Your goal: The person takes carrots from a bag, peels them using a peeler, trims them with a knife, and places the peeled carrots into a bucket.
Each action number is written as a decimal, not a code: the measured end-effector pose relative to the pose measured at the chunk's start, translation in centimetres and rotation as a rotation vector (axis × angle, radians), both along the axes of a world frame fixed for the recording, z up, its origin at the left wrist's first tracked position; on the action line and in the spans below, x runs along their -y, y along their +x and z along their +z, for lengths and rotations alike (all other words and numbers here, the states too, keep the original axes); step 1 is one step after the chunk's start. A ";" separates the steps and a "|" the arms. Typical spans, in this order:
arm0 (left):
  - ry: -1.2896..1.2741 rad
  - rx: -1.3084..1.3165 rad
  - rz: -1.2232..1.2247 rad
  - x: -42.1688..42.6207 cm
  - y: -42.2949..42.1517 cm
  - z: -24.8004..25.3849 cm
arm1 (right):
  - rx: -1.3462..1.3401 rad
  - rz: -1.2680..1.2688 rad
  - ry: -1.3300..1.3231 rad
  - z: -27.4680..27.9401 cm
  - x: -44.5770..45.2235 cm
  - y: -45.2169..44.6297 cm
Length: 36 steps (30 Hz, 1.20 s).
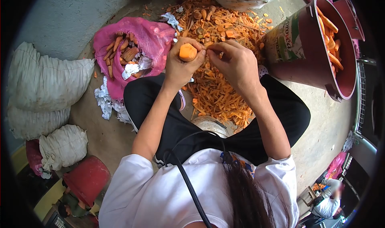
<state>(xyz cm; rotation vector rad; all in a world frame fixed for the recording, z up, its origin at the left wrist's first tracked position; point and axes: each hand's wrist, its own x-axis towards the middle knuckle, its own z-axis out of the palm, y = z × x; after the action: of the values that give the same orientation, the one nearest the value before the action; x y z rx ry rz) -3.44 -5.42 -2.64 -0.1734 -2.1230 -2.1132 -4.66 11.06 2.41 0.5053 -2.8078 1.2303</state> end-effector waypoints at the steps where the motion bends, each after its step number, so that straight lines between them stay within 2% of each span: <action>1: -0.045 -0.015 0.003 0.0 0.0 -0.1 | -0.013 0.005 0.029 0.0 0.0 -0.1; 12: -0.307 -0.131 -0.041 -0.2 0.3 -0.3 | -0.011 0.056 0.079 -1.0 -0.6 -0.9; 18: -0.179 -0.023 -0.018 -0.4 0.3 -0.2 | -0.072 0.017 0.018 -1.9 -0.4 -0.9; 22: -0.169 -0.055 -0.038 -0.4 0.2 -0.4 | -0.061 0.004 -0.056 -2.8 -0.5 -1.1; 25: -0.057 0.009 -0.035 -0.6 0.2 -0.4 | 0.313 -0.044 -0.326 -2.5 -0.8 -1.0; 28: 0.035 0.046 -0.043 -0.4 0.3 0.2 | 0.485 -0.126 -0.658 -3.9 -1.3 -1.3; 30: 0.149 0.071 -0.061 -0.4 0.4 0.3 | 0.477 -0.128 -0.614 -3.7 -1.8 -1.3; 32: 0.157 0.076 -0.070 -0.2 0.3 0.2 | 0.463 -0.134 -0.533 -3.4 -2.1 -1.3; 36: 0.172 0.062 -0.069 -0.1 0.3 0.3 | 0.450 -0.152 -0.543 -3.7 -2.3 -1.3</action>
<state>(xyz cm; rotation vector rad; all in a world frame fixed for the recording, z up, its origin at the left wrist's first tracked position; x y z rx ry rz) -3.13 -5.33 -2.30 -0.1660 -1.9808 -2.3566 -5.98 13.40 -1.27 -0.0222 -2.5576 2.1817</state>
